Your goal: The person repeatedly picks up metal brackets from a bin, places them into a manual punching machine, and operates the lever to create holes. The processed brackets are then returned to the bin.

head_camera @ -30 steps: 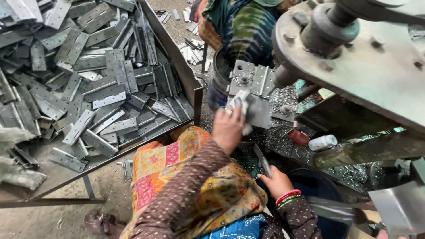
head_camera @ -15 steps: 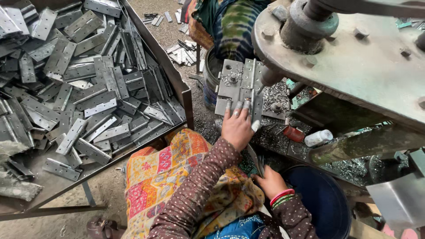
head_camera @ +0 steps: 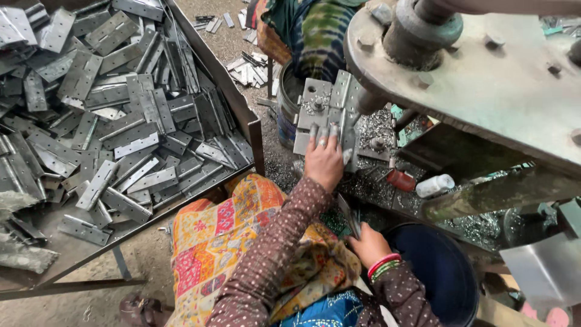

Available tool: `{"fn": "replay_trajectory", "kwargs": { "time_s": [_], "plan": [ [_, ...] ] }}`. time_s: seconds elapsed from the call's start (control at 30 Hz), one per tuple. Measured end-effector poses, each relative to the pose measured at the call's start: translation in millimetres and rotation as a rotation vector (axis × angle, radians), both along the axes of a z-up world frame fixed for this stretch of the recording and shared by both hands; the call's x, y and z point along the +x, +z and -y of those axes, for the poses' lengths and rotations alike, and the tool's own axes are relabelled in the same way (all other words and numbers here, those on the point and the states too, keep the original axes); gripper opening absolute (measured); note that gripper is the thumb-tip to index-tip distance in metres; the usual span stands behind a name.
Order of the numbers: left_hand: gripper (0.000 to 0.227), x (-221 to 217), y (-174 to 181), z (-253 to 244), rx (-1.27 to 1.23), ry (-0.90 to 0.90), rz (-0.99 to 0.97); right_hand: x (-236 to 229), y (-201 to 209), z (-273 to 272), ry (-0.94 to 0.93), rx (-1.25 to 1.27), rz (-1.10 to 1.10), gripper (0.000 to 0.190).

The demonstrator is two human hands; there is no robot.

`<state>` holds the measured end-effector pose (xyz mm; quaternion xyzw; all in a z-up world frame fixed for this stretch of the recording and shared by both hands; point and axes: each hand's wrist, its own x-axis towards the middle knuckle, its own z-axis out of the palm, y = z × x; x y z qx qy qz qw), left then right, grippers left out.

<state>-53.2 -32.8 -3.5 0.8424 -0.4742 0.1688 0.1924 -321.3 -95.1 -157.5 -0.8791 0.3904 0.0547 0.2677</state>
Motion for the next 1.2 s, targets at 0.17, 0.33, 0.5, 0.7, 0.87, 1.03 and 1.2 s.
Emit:
{"fn": "replay_trajectory", "kwargs": {
  "time_s": [0.17, 0.33, 0.5, 0.7, 0.87, 1.03, 1.2],
  "plan": [
    [0.031, 4, -1, 16, -0.016, -0.010, 0.002, 6, -39, -33, -0.001, -0.050, 0.095, 0.038],
    [0.032, 11, -3, 7, 0.001, -0.060, -0.056, 7, -49, -12, -0.033, 0.019, 0.132, 0.043],
    [0.031, 11, -12, 31, 0.188, -0.016, -0.052, -8, -34, 10, 0.027, -0.006, 0.006, 0.044],
    [0.030, 29, -12, 56, 0.098, -0.033, -0.153, 4, -50, -33, -0.032, -0.065, 0.166, 0.051],
    [0.027, 38, -13, 42, 0.149, -0.047, -0.003, 7, -9, 9, 0.004, 0.037, -0.003, 0.047],
    [0.026, 56, -6, 65, 0.091, -0.047, -0.090, 10, -15, -10, -0.005, 0.023, 0.074, 0.045],
    [0.025, 72, -3, 69, 0.082, -0.038, -0.099, 7, -46, -38, -0.067, -0.073, 0.130, 0.047]
  ]
}}
